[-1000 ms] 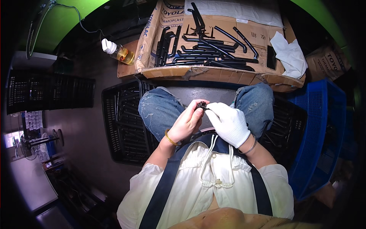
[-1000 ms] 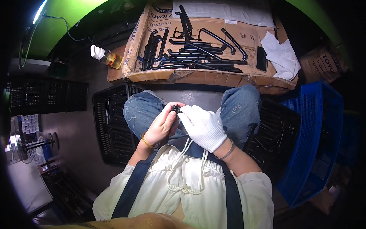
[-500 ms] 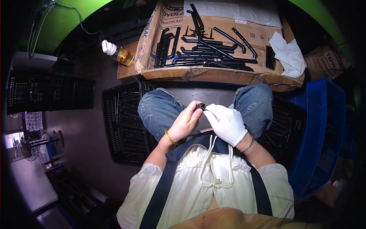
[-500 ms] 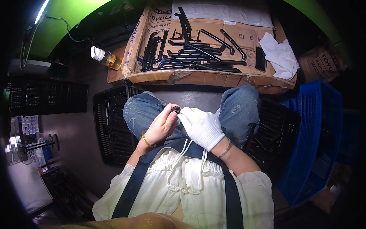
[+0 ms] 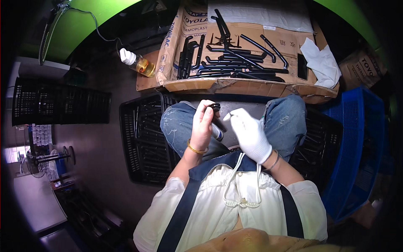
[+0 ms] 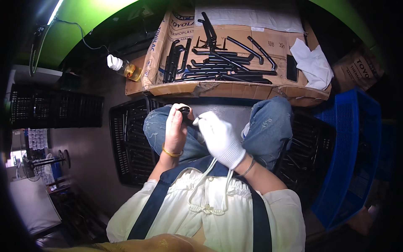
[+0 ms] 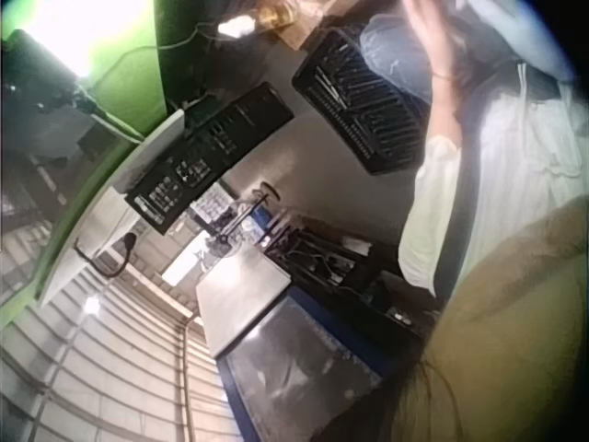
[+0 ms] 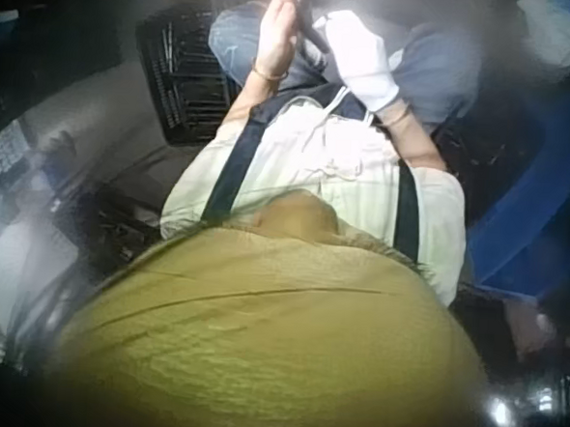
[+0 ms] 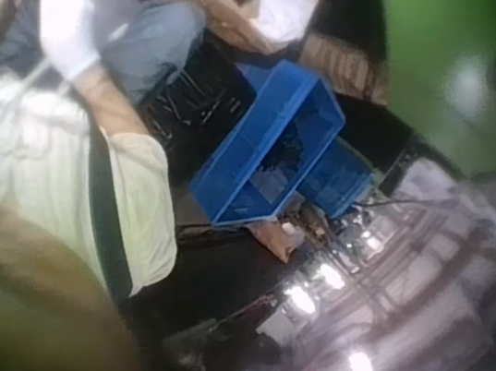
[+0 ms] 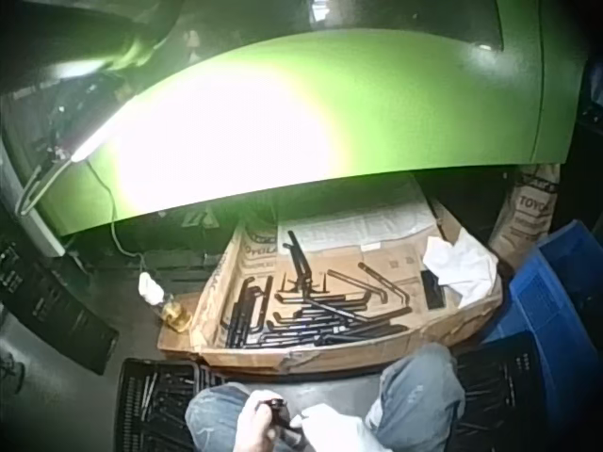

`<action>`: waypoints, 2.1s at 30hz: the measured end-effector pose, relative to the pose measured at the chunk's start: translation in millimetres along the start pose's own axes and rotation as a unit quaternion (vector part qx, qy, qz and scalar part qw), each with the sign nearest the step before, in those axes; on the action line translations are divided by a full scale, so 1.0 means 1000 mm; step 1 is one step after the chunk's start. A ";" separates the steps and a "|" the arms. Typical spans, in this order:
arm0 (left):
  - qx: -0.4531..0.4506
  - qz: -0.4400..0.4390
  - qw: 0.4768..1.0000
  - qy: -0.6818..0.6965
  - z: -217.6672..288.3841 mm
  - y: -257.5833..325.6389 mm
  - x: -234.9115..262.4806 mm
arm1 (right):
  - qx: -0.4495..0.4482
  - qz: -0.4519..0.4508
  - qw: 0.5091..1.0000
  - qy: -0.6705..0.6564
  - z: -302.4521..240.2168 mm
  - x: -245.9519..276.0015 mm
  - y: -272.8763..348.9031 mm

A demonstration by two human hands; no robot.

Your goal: Inspecting and organizing L-shaped plastic or metal components from a cardboard box.

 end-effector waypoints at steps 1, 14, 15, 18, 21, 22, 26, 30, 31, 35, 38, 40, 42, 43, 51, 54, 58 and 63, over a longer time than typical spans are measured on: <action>-0.012 0.005 0.998 0.066 -0.001 0.000 -0.003 | 0.009 -0.003 0.999 -0.036 -0.004 -0.007 0.002; -0.150 0.006 0.988 -0.043 0.002 0.008 0.006 | 0.101 -0.054 0.987 0.114 -0.022 -0.024 0.000; -0.150 0.007 0.988 -0.043 0.003 0.009 0.007 | 0.102 -0.055 0.987 0.114 -0.022 -0.025 0.000; -0.141 0.010 0.988 -0.055 0.001 0.010 0.008 | 0.073 -0.058 0.992 0.090 -0.019 -0.023 0.000; -0.141 0.011 0.988 -0.065 0.001 0.009 0.007 | 0.031 -0.085 0.993 0.081 -0.015 -0.023 0.002; -0.154 0.011 0.985 -0.080 0.002 0.010 0.007 | 0.034 -0.092 0.991 0.087 -0.014 -0.025 0.002; -0.292 -0.017 0.943 -0.155 0.019 0.019 0.002 | 0.151 -0.082 0.970 0.169 0.008 -0.028 0.002; -0.285 -0.017 0.956 -0.073 0.036 0.008 -0.009 | -0.092 -0.052 0.994 -0.021 0.068 -0.009 0.010; -0.242 -0.001 0.970 -0.035 0.030 -0.002 -0.007 | -0.070 -0.033 0.996 -0.049 0.060 -0.003 0.006; -0.213 -0.011 0.977 0.004 0.020 0.020 -0.015 | -0.143 -0.030 0.977 -0.156 0.023 -0.004 0.011; -0.227 -0.010 0.973 -0.037 0.022 0.023 -0.028 | -0.148 -0.061 0.961 -0.228 -0.002 -0.007 0.019; -0.226 -0.014 0.973 -0.045 0.020 0.025 -0.035 | -0.078 -0.075 0.985 -0.132 -0.017 -0.001 0.024; -0.231 -0.017 0.969 -0.080 0.019 0.025 -0.044 | -0.033 -0.045 0.993 -0.103 -0.020 0.008 0.030; -0.233 -0.021 0.969 -0.084 0.018 0.025 -0.048 | 0.008 -0.014 0.997 -0.071 -0.022 0.016 0.033; -0.224 -0.066 0.959 -0.163 0.006 0.023 -0.110 | -0.065 0.017 0.953 -0.296 0.036 0.060 0.038; -0.103 -0.028 0.985 0.135 0.006 0.003 -0.129 | -0.087 0.072 0.961 -0.251 0.063 0.085 0.039; -0.011 -0.088 0.896 0.436 0.017 -0.029 -0.127 | 0.009 0.121 0.988 -0.091 0.060 0.112 0.046; 0.022 -0.137 0.852 0.505 0.020 -0.035 -0.138 | 0.084 0.000 0.996 -0.031 0.043 0.115 0.050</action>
Point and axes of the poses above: each hand's wrist, its own y-axis away from the middle knuckle, its own x-axis out of the back of the hand, z = x × y, the point moved 7 cm from there along -y, towards the middle knuckle
